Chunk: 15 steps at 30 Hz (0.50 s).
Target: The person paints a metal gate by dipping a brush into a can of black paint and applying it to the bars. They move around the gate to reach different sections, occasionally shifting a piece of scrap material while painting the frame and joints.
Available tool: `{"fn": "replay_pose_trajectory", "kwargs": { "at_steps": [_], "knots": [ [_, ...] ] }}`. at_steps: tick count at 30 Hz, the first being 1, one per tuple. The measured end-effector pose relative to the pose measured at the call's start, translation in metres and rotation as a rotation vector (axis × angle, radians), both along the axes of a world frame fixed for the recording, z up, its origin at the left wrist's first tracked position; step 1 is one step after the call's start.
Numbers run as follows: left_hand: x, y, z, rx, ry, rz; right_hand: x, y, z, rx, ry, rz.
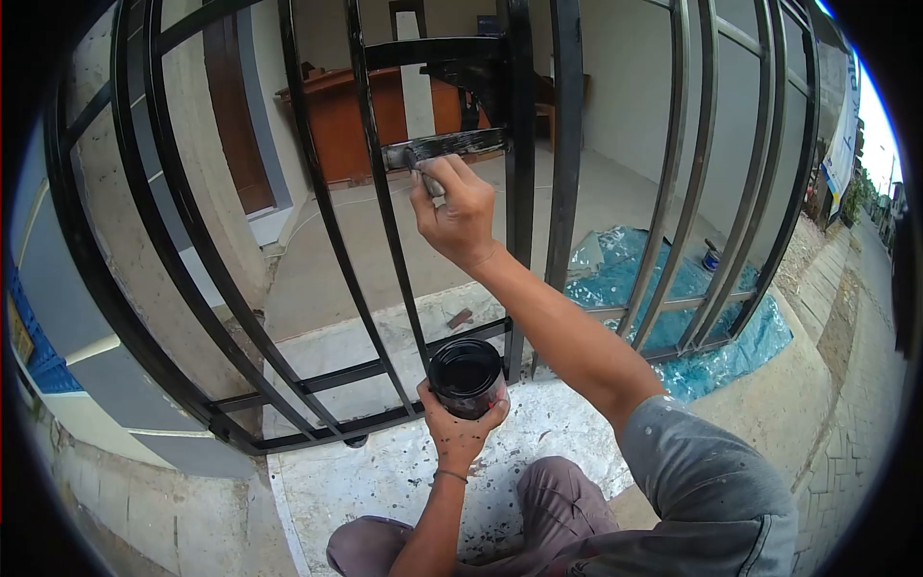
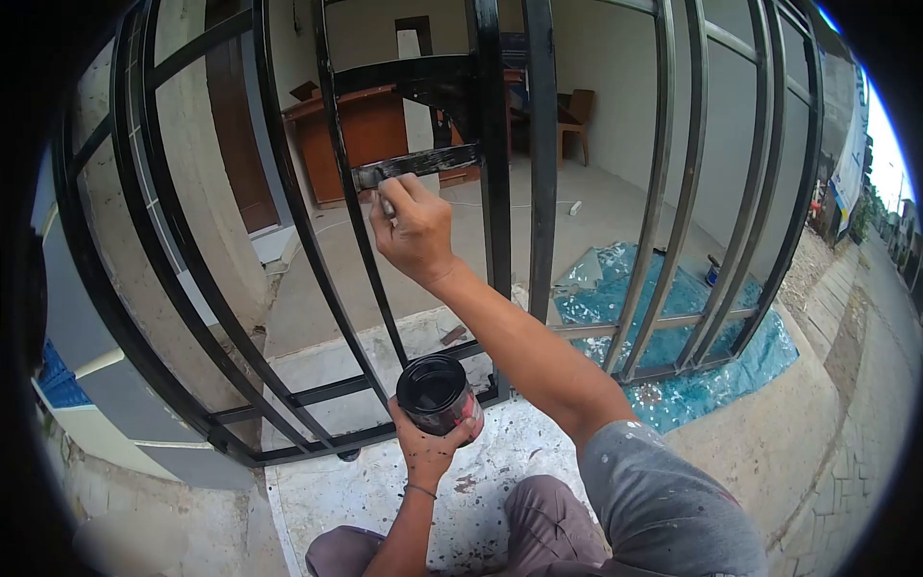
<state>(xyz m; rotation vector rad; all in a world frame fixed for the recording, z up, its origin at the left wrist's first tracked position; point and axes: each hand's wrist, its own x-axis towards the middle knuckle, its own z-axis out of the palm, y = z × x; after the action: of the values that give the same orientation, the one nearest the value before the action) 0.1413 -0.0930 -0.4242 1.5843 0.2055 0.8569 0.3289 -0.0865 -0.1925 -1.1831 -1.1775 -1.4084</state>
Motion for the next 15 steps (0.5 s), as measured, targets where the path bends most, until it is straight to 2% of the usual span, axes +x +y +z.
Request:
{"fn": "replay_pose_trajectory", "kwargs": {
  "at_steps": [1,2,3,5,6,7,9,11,13,15],
  "knots": [
    [-0.001,0.001,0.001,-0.007,-0.004,0.005,-0.004,0.002,-0.001,0.117,0.124,0.176],
    [0.0,0.002,-0.001,0.002,-0.002,0.01,-0.003,0.005,-0.002,0.19,0.367,0.527],
    [0.002,0.004,-0.005,0.012,-0.019,0.014,-0.001,0.005,-0.001,0.196,0.366,0.534],
    [0.0,0.006,-0.005,0.026,-0.024,0.019,0.007,-0.004,-0.001,0.281,0.639,0.934],
    [-0.002,0.006,-0.003,0.059,-0.004,0.041,0.018,-0.008,0.0,0.283,0.663,0.804],
    [-0.002,0.005,-0.001,0.091,0.013,0.063,0.026,-0.017,-0.005,0.285,0.668,0.804],
    [-0.001,0.007,-0.007,0.051,-0.003,0.045,0.022,-0.032,0.001,0.292,0.422,0.145],
    [0.001,0.006,-0.008,0.01,-0.022,0.024,0.011,-0.027,0.0,0.359,0.372,0.144],
    [-0.001,0.005,-0.002,0.008,0.016,0.01,0.004,-0.015,-0.002,0.258,0.369,0.361],
    [-0.001,0.006,-0.004,0.042,0.03,0.034,0.01,-0.01,0.0,0.233,0.417,0.327]
  ]
}}
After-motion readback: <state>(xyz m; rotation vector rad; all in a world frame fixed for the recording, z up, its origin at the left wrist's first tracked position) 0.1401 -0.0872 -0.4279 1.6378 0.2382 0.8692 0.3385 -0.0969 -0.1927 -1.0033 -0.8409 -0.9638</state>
